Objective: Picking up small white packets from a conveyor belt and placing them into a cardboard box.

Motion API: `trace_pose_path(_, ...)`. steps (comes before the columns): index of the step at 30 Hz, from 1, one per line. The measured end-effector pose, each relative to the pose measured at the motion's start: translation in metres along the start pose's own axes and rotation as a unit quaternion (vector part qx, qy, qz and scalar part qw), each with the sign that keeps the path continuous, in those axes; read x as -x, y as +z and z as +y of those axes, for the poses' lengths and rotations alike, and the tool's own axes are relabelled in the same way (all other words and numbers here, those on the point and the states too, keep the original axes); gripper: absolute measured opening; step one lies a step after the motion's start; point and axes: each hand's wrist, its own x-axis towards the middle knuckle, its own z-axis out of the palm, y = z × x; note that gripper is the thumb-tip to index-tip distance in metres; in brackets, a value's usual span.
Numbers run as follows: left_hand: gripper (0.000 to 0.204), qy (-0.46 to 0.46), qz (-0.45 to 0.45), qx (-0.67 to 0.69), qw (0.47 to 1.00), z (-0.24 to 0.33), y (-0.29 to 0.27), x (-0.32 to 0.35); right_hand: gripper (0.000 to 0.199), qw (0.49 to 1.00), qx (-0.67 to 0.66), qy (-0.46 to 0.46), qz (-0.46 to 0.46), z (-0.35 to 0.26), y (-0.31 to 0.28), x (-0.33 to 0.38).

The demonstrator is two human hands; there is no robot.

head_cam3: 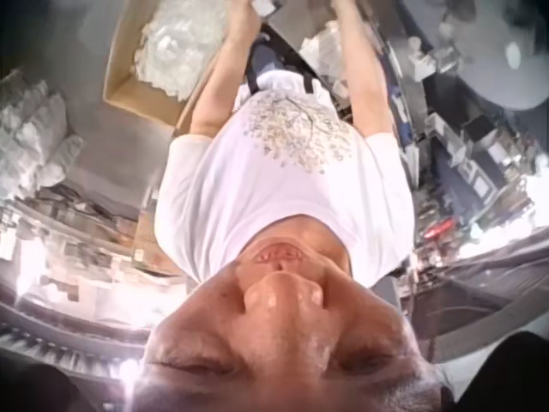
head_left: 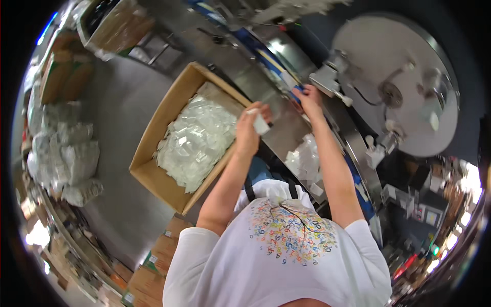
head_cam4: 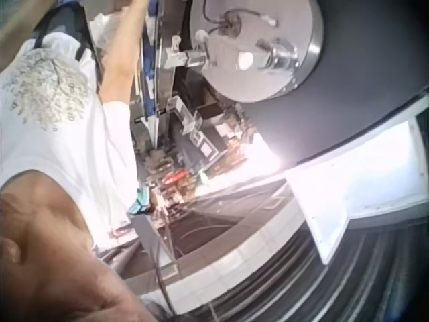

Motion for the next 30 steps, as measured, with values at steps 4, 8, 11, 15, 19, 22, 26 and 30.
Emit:
trace_pose_path(4, 0.036, 0.068, -0.023, -0.096, 0.993, -0.008, -0.003, 0.009, 0.041, 0.954, -0.213, -0.069, -0.197, -0.007, 0.027, 0.072)
trace_pose_path(8, 0.04, 0.155, -0.002, -0.244, 0.957, 0.016, -0.007, 0.02, 0.028, 0.935, -0.208, -0.076, -0.277, -0.036, 0.043, 0.116)
trace_pose_path(11, 0.048, 0.304, 0.2, -0.522, 0.771, 0.055, -0.08, -0.001, 0.02, 0.984, -0.078, -0.136, -0.082, -0.036, 0.043, 0.067)
trace_pose_path(15, 0.087, 0.003, 0.427, -0.69, 0.584, 0.058, -0.281, -0.016, 0.025, 0.981, 0.012, -0.185, 0.06, -0.065, 0.047, 0.017)
trace_pose_path(19, 0.085, -0.132, 0.402, -0.669, 0.61, 0.046, -0.277, -0.033, 0.031, 0.964, 0.244, -0.103, 0.001, -0.018, 0.02, -0.024)
trace_pose_path(22, 0.077, -0.177, 0.342, -0.701, 0.6, 0.047, -0.288, -0.035, 0.027, 0.898, 0.296, -0.273, 0.18, 0.01, 0.01, 0.002)
trace_pose_path(26, 0.06, -0.079, 0.278, -0.678, 0.676, 0.046, -0.309, -0.02, 0.03, 0.96, 0.212, -0.167, 0.075, -0.015, 0.012, -0.002)
trace_pose_path(30, 0.051, -0.03, 0.314, -0.65, 0.692, 0.059, -0.294, -0.006, 0.037, 0.903, 0.299, -0.301, 0.075, -0.063, 0.032, -0.029)
